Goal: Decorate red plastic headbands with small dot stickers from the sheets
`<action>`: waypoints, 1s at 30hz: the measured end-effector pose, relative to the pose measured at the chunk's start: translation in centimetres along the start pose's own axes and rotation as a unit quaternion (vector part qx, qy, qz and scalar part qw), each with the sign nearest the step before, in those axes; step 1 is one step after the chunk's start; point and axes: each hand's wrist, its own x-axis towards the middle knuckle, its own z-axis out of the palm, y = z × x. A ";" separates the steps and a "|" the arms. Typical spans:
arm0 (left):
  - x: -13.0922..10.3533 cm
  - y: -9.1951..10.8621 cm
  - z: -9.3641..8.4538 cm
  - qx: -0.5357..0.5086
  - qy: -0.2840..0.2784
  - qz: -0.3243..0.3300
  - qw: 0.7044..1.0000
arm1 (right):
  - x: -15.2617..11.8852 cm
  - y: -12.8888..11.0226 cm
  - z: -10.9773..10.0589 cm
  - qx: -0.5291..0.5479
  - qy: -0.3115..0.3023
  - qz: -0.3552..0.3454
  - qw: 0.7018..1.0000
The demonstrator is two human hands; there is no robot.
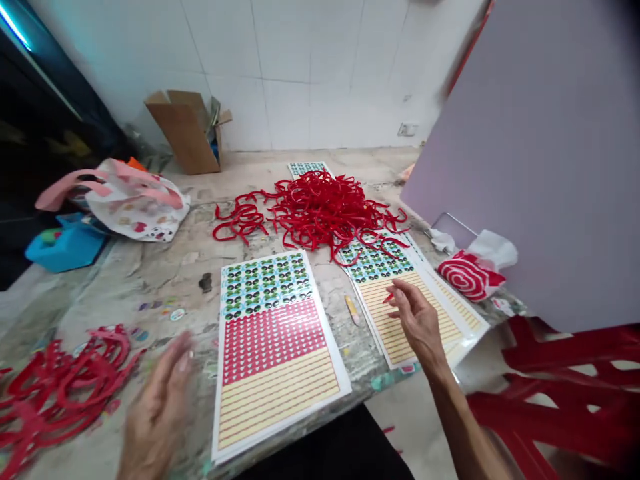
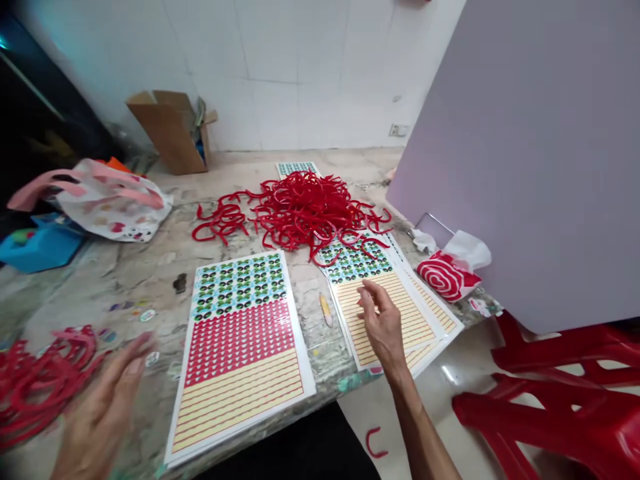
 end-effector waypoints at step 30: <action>-5.0 6.1 12.5 -0.446 -0.266 -0.207 0.829 | -3.0 -2.3 8.7 -0.090 -0.022 -0.121 0.988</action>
